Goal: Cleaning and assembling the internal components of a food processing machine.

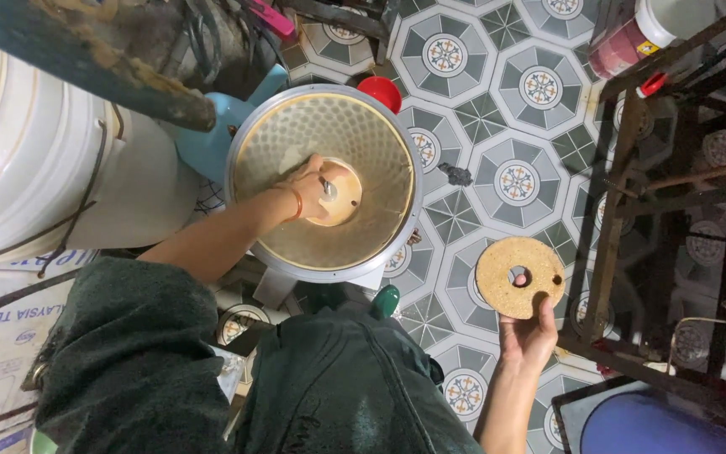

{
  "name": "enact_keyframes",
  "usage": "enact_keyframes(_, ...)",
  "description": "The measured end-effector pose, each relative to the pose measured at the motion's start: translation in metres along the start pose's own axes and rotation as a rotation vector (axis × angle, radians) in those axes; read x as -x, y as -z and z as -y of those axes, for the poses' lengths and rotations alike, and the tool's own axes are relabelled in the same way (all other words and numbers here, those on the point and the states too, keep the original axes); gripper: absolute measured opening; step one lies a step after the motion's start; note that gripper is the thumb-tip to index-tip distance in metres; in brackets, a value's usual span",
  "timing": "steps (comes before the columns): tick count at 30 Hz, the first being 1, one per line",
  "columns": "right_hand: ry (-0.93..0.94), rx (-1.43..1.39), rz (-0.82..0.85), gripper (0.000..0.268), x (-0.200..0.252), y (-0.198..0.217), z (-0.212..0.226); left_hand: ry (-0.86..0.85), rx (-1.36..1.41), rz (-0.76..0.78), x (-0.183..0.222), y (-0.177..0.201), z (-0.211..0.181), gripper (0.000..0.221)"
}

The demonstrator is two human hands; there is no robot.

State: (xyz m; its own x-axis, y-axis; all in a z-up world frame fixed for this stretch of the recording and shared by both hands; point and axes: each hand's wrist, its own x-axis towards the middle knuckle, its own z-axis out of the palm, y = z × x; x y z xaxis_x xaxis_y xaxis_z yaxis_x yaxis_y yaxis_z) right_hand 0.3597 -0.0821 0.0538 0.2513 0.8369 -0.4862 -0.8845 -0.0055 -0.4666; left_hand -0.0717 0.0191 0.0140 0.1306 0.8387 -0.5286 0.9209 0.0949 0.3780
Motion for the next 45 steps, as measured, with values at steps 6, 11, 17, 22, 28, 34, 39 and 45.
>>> enact_keyframes(6, 0.045, 0.015, -0.04, 0.042, 0.007, 0.0, 0.0, 0.028, -0.009, -0.056, -0.002, -0.005, -0.002, 0.095)
enact_keyframes(11, 0.058, 0.043, -0.072, 0.036, 0.019, -0.001, 0.005, 0.019, -0.11, 0.021, -0.004, -0.003, 0.001, 0.107)
enact_keyframes(17, 0.078, 0.148, 0.022, 0.078, -0.009, 0.063, 0.023, 0.081, -0.054, 0.141, 0.01, 0.028, -0.023, 0.099)
enact_keyframes(22, 0.115, 0.104, -0.008, 0.078, -0.006, 0.062, 0.037, 0.051, 0.093, 0.14, 0.046, 0.094, -0.066, 0.078)
enact_keyframes(28, 0.111, 0.084, 0.03, 0.082, -0.019, 0.054, 0.037, -0.215, -0.587, -0.018, -0.006, -0.002, -0.09, 0.033)
enact_keyframes(34, 0.062, 0.14, 0.022, 0.066, -0.045, 0.06, 0.033, 0.059, -0.462, 0.061, -0.049, -0.024, -0.102, 0.04)
enact_keyframes(39, 0.037, 0.156, -0.074, 0.065, -0.053, 0.05, 0.031, 0.138, -0.368, 0.085, -0.047, -0.029, -0.101, 0.042)
enact_keyframes(45, -0.038, 0.192, -0.072, 0.068, -0.072, 0.047, 0.037, 0.139, -0.426, 0.046, -0.059, -0.057, -0.08, 0.039)
